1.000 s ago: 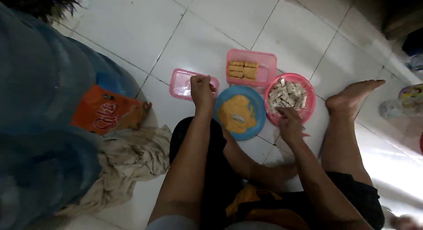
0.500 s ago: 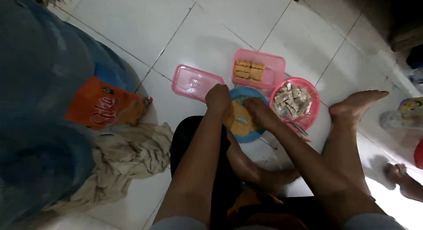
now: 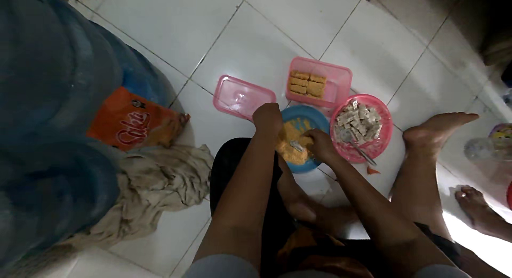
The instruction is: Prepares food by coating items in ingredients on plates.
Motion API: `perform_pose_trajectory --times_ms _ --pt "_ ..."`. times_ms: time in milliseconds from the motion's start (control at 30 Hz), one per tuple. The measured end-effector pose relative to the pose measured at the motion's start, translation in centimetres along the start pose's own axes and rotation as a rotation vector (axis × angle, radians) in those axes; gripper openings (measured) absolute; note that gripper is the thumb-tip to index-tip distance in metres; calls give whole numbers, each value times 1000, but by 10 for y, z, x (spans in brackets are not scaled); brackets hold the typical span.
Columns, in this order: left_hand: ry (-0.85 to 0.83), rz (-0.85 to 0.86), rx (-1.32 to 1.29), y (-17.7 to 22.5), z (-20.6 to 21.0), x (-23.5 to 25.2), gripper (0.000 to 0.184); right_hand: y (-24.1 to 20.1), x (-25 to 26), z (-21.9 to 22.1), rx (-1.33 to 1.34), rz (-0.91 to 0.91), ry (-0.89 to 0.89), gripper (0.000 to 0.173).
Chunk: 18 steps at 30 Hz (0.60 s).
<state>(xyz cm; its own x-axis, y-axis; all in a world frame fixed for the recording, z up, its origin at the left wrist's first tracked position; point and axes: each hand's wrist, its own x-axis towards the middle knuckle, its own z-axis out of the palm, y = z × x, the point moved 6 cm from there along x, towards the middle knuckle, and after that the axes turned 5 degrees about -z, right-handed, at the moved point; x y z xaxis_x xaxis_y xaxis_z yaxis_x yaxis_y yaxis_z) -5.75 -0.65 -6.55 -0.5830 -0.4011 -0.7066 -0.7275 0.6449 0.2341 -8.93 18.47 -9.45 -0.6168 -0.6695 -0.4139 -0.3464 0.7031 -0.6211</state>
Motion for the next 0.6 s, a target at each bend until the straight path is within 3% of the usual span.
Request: perform_pose_trajectory --times_ms 167,333,433,600 --pt "20 31 -10 0 1 -2 24 -34 7 -11 -36 53 -24 31" --pt "7 29 4 0 0 -2 24 -50 24 27 -235 -42 19 66" --pt "9 24 8 1 0 -3 24 -57 31 38 -253 -95 22 50" --pt "2 19 -9 1 -1 -3 25 -53 30 20 -71 -55 -149 26"
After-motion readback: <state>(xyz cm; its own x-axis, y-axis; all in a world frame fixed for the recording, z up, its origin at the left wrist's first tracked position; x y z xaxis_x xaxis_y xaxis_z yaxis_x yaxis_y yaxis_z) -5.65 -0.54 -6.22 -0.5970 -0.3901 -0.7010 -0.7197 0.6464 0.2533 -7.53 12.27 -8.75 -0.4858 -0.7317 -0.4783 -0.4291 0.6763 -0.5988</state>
